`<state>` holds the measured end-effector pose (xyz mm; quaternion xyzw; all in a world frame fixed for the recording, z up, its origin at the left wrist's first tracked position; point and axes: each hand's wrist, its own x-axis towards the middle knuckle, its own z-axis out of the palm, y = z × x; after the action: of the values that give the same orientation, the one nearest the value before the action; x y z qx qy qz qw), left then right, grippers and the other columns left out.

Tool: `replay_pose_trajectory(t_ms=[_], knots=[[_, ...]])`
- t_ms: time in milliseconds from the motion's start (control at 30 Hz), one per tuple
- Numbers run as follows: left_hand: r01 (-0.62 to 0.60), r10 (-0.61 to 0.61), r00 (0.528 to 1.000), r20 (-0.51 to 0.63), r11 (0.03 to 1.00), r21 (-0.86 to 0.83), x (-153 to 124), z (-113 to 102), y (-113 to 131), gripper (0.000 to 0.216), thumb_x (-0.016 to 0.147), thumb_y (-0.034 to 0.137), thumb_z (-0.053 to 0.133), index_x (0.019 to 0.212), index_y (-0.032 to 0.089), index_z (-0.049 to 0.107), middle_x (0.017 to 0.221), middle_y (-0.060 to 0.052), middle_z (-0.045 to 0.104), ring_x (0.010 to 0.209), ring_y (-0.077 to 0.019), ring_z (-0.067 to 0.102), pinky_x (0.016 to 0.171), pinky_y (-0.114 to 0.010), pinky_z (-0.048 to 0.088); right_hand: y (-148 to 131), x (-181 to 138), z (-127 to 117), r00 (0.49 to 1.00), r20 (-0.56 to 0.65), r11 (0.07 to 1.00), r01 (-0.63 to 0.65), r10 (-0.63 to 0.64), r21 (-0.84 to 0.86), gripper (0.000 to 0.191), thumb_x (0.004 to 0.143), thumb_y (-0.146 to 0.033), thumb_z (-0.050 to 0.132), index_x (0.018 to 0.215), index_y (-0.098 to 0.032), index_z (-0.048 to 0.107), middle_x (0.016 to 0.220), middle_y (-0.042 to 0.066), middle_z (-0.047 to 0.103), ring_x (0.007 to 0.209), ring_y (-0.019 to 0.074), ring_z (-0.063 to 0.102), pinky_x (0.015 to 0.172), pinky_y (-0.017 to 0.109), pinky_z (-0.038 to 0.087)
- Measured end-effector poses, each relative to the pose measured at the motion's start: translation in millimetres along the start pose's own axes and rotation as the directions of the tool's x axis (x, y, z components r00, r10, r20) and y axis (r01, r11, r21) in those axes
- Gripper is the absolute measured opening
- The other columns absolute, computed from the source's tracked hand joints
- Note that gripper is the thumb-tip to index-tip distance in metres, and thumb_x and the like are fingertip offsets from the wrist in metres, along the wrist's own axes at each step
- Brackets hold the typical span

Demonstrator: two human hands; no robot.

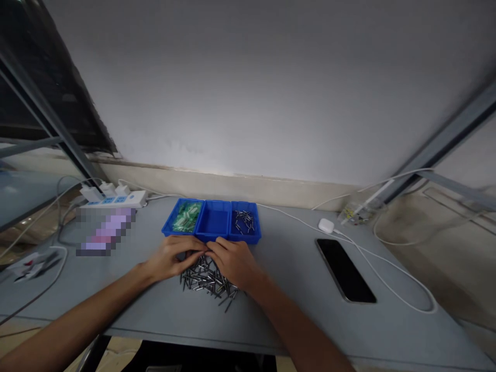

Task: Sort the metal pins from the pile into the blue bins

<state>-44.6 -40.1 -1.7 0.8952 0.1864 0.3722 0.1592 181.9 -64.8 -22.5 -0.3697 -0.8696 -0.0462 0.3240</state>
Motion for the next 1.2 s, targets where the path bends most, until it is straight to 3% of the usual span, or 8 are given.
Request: replay_pose_trajectory(t_ms=[200, 500, 767, 933, 1200], knots=[[0.083, -0.082, 0.996, -0.029, 0.995, 0.052, -1.8, 1.2, -2.7, 0.016, 0.102, 0.024, 0.062, 0.109, 0.017, 0.074, 0.092, -0.005, 0.079, 0.079, -0.0136, 0.074, 0.074, -0.024, 0.059, 0.7, 0.4, -1.2, 0.999, -0.048, 1.0, 0.014, -0.012, 0.027, 0.032, 0.111, -0.03, 0.044, 0.096, -0.019, 0.069, 0.085, 0.002, 0.068, 0.071, 0.0128, 0.063, 0.064, 0.027, 0.043], [0.119, -0.115, 0.992, -0.042, 0.985, 0.124, -0.9, -0.2, -4.0, 0.024, 0.104, 0.033, 0.059, 0.099, 0.016, 0.075, 0.085, -0.003, 0.078, 0.072, -0.0133, 0.072, 0.068, -0.023, 0.056, -1.2, -0.1, 2.1, 0.995, -0.092, 0.989, -0.031, 0.045, 0.145, 0.019, 0.108, -0.026, 0.052, 0.111, -0.022, 0.07, 0.102, 0.003, 0.074, 0.087, 0.0134, 0.071, 0.077, 0.025, 0.051], [0.124, -0.13, 0.99, 0.046, 0.985, 0.12, -0.9, -1.7, -6.9, 0.023, 0.106, 0.029, 0.053, 0.106, 0.017, 0.073, 0.092, -0.004, 0.078, 0.08, -0.0148, 0.073, 0.079, -0.026, 0.058, -4.6, 2.5, -1.5, 0.992, -0.114, 0.992, -0.033, 0.047, 0.118, 0.021, 0.109, -0.023, 0.048, 0.103, -0.021, 0.068, 0.096, 0.002, 0.073, 0.084, 0.0126, 0.069, 0.073, 0.025, 0.049], [0.1, -0.1, 0.995, -0.005, 0.988, 0.121, -1.6, -4.5, -10.2, 0.022, 0.106, 0.028, 0.053, 0.104, 0.017, 0.073, 0.09, -0.005, 0.077, 0.079, -0.0151, 0.072, 0.077, -0.027, 0.057, -2.7, 4.1, -5.5, 0.985, -0.146, 0.993, -0.077, 0.089, 0.09, 0.024, 0.109, -0.025, 0.047, 0.097, -0.021, 0.067, 0.087, 0.002, 0.071, 0.076, 0.014, 0.067, 0.07, 0.026, 0.046], [0.129, -0.131, 0.991, 0.007, 0.986, 0.106, -1.1, -4.2, -7.8, 0.019, 0.105, 0.027, 0.053, 0.105, 0.017, 0.07, 0.091, -0.005, 0.073, 0.081, -0.0149, 0.067, 0.076, -0.028, 0.054, -1.4, 2.4, -2.8, 0.975, -0.203, 0.986, -0.058, 0.09, 0.159, 0.018, 0.106, -0.021, 0.054, 0.099, -0.022, 0.07, 0.093, 0.001, 0.075, 0.081, 0.0131, 0.071, 0.072, 0.024, 0.049]])
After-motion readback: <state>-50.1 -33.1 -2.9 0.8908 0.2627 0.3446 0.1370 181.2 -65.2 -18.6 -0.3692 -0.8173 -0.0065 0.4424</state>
